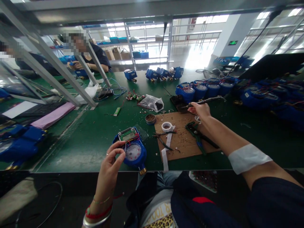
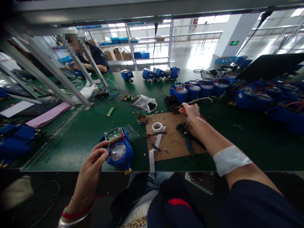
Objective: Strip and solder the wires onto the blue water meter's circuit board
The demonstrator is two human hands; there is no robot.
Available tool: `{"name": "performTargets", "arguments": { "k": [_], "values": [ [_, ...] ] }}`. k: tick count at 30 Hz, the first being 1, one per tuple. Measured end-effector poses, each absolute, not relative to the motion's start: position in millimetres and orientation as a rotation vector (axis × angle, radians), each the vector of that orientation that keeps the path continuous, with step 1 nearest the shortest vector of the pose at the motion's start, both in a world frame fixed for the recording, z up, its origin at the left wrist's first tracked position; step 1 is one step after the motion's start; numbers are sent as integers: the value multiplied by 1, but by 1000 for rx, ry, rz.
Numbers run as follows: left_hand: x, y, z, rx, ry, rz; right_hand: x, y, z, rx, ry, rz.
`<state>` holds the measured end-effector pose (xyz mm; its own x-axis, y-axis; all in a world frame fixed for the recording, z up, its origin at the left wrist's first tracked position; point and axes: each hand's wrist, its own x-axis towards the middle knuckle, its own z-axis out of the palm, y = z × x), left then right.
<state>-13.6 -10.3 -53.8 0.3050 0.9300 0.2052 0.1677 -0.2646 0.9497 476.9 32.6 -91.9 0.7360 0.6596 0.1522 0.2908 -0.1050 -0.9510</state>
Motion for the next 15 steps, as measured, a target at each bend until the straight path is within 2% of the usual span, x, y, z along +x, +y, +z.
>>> {"name": "performTargets", "arguments": {
  "k": [5, 9, 15],
  "values": [
    [-13, -11, -51, 1676, 1013, 1053, 481, 25, -84, -1801, -944, 217],
    [-12, -10, -51, 1651, 998, 1062, 464, 16, -85, -1867, -1375, 99],
    [-14, -10, -55, 1664, 995, 1074, 444, -15, -77, -1900, -1839, 112]
  ]
}}
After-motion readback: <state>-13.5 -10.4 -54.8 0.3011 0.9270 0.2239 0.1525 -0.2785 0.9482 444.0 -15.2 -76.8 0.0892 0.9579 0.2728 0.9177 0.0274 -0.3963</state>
